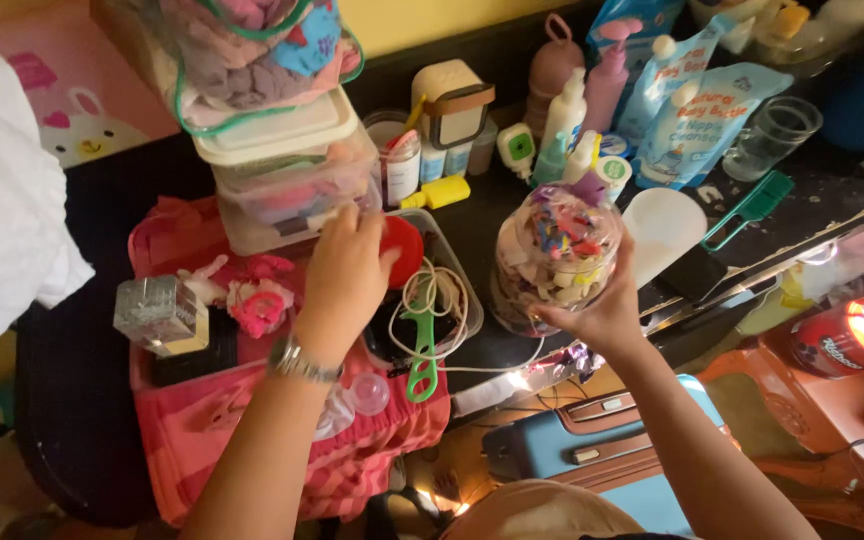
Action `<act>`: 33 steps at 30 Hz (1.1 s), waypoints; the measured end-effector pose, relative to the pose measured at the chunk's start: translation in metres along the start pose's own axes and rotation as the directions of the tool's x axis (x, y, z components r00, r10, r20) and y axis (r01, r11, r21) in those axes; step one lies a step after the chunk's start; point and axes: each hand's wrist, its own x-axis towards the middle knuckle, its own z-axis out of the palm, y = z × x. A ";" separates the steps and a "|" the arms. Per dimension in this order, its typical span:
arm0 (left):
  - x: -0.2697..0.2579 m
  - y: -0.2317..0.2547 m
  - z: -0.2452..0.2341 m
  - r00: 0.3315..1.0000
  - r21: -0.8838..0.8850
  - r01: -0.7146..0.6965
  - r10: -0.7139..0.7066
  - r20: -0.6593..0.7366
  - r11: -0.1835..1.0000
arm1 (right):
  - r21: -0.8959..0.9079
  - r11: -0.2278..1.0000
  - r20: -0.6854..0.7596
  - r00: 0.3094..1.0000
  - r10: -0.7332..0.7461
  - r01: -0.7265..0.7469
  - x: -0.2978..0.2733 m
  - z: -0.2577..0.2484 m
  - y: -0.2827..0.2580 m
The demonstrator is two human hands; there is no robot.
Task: Cleaning and organizing various objects on a desk or table surface.
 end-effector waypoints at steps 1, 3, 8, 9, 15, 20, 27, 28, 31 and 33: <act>-0.010 0.002 -0.009 0.996 -0.024 0.047 -0.045 0.080 0.999 | 0.010 0.999 -0.008 0.999 -0.033 0.033 -0.001 0.001 -0.001; -0.025 0.005 -0.020 0.983 -0.041 0.097 -0.089 0.159 0.994 | 0.023 0.998 -0.015 0.998 -0.066 0.066 -0.001 0.003 -0.002; -0.046 -0.001 -0.009 0.987 -0.080 0.066 -0.053 0.151 0.995 | -0.081 0.995 -0.020 0.998 -0.066 0.064 -0.001 0.003 -0.009; -0.046 -0.002 -0.004 0.988 -0.079 0.068 -0.056 0.147 0.995 | -0.080 0.994 -0.017 0.997 -0.070 0.069 -0.001 0.004 -0.009; -0.042 0.008 0.026 0.992 0.002 0.025 -0.025 0.122 1.000 | 0.016 0.994 0.026 0.994 -0.110 0.110 -0.006 0.009 -0.010; -0.040 -0.002 0.055 1.000 0.059 0.029 -0.030 0.004 0.998 | 0.069 0.996 0.039 0.997 -0.066 0.063 -0.011 0.010 -0.011; -0.007 0.037 -0.045 0.996 0.340 0.083 -0.068 -0.055 0.937 | 0.080 0.996 0.032 0.999 -0.040 0.037 -0.011 0.016 -0.012; 0.001 0.050 -0.059 0.993 0.220 0.043 -0.018 -0.117 0.975 | 0.083 0.995 0.040 0.998 -0.050 0.047 -0.010 0.016 -0.011; 0.021 0.086 -0.075 0.972 -0.065 -0.102 0.085 -0.220 0.993 | 0.021 0.996 0.032 0.995 -0.091 0.090 -0.008 0.017 -0.014; 0.032 0.107 -0.072 0.955 -0.224 -0.200 0.139 -0.262 0.954 | -0.044 0.992 0.019 0.993 -0.120 0.121 -0.007 0.015 -0.019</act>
